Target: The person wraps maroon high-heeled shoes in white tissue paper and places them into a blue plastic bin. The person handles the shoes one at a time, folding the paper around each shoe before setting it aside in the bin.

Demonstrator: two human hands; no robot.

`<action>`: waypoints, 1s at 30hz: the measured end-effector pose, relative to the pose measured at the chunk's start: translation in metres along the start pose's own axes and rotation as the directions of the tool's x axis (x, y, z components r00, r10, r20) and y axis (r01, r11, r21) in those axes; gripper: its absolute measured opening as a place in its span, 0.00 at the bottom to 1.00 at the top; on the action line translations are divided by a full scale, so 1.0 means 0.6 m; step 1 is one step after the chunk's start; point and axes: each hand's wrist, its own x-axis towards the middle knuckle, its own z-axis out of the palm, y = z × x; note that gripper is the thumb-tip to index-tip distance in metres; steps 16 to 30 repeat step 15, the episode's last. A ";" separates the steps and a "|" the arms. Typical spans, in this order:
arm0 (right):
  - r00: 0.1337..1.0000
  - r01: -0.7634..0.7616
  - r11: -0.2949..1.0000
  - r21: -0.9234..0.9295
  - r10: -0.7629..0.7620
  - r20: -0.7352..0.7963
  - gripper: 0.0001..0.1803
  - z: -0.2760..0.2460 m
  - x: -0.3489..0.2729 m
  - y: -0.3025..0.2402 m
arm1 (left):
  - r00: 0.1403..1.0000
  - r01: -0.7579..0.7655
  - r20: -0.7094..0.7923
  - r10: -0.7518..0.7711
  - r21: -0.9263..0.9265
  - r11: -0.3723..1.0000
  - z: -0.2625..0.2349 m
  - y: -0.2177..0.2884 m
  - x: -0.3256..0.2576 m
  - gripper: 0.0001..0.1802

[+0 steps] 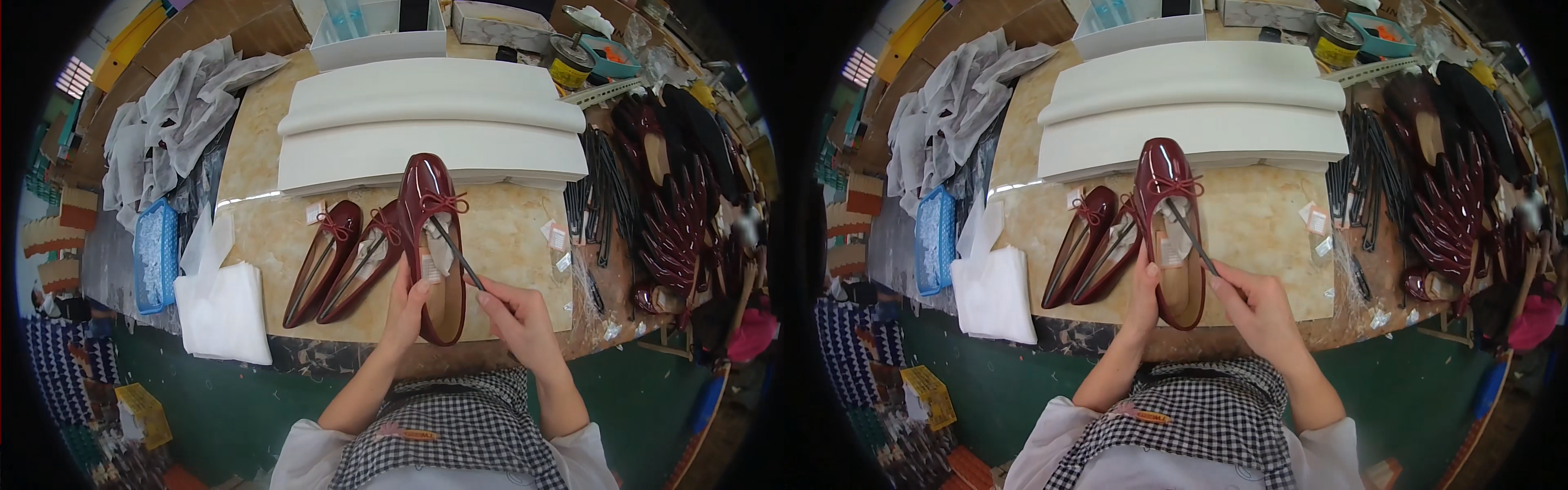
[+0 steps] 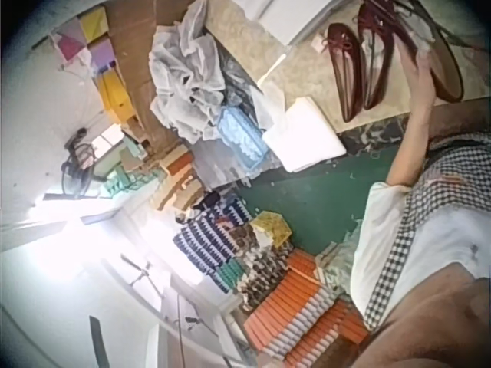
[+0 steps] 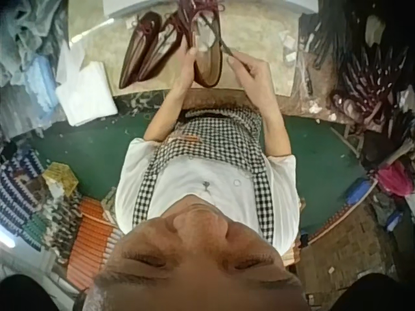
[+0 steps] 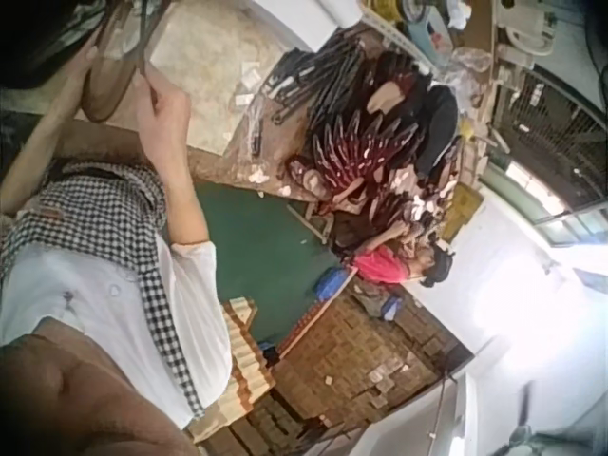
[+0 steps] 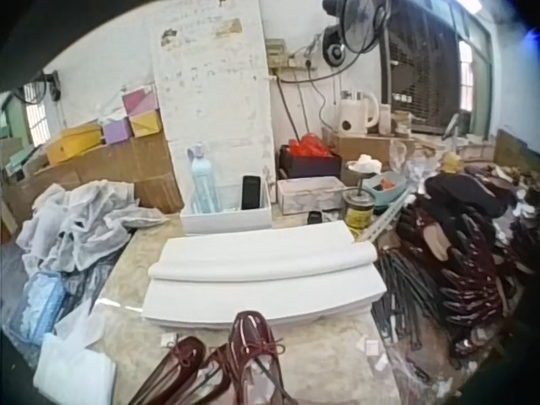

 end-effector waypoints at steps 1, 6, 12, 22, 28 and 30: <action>1.000 -0.023 0.999 0.024 0.023 0.004 0.16 0.000 0.003 -0.006 | 1.000 -0.007 0.004 0.007 -0.018 1.000 0.005 0.003 -0.002 0.38; 0.931 0.289 0.933 -0.214 -0.326 -0.166 0.15 0.037 0.009 0.003 | 1.000 -0.029 -0.007 0.028 -0.065 0.997 0.024 -0.011 -0.021 0.43; 0.797 0.397 0.694 -0.600 -0.586 -0.150 0.15 0.080 0.027 0.061 | 0.998 -0.033 -0.060 0.025 -0.151 0.988 0.044 -0.039 -0.038 0.47; 0.872 0.346 0.739 -0.578 -0.481 -0.092 0.16 0.096 0.040 0.050 | 0.990 0.110 -0.066 -0.121 -0.150 0.983 0.014 -0.060 -0.041 0.38; 0.872 0.346 0.739 -0.578 -0.481 -0.092 0.16 0.096 0.040 0.050 | 0.990 0.110 -0.066 -0.121 -0.150 0.983 0.014 -0.060 -0.041 0.38; 0.872 0.346 0.739 -0.578 -0.481 -0.092 0.16 0.096 0.040 0.050 | 0.990 0.110 -0.066 -0.121 -0.150 0.983 0.014 -0.060 -0.041 0.38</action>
